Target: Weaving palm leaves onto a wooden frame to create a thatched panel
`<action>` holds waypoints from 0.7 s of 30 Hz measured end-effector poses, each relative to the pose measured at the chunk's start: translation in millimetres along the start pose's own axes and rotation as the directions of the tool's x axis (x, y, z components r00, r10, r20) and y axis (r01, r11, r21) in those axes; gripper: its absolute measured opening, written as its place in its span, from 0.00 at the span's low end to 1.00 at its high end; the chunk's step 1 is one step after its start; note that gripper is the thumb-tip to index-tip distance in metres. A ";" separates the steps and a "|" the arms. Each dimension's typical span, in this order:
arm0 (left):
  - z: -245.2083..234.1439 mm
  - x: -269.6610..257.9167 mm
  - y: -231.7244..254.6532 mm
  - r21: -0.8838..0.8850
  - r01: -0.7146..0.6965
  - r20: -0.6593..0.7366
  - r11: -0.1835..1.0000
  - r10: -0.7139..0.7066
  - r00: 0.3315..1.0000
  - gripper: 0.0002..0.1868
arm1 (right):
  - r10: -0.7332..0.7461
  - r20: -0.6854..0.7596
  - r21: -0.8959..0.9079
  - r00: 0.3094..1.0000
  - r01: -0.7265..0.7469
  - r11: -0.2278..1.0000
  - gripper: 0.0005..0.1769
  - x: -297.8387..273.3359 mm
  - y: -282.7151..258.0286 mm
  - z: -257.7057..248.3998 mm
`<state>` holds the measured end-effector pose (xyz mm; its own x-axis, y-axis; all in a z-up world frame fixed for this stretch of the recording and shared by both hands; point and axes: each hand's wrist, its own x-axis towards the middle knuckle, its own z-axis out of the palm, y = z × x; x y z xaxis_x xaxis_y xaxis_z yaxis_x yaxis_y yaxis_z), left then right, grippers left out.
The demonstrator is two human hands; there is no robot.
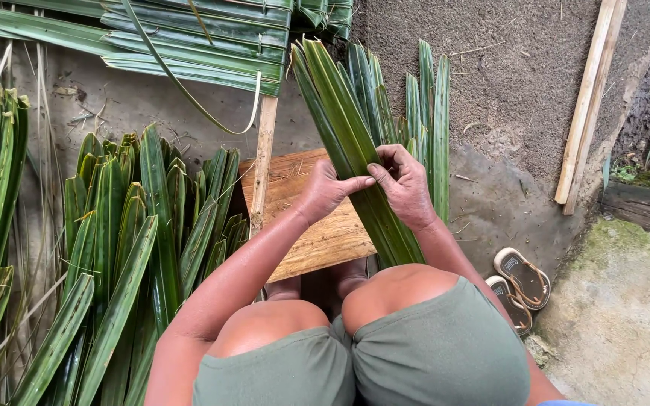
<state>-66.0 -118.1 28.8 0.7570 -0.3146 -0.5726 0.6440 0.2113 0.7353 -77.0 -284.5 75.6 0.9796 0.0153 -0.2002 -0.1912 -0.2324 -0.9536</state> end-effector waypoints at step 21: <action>3.3 -29.6 70.5 0.016 -0.385 -0.102 0.923 0.385 0.917 0.11 | 0.180 0.193 0.169 0.965 -0.213 0.962 0.10 -4.0 -28.1 -25.6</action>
<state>-43.3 -96.9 98.7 0.9535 -0.1127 -0.2794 0.3007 0.3013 0.9049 -73.9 -303.0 108.9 0.8987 0.1601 -0.4082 -0.4034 -0.0630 -0.9128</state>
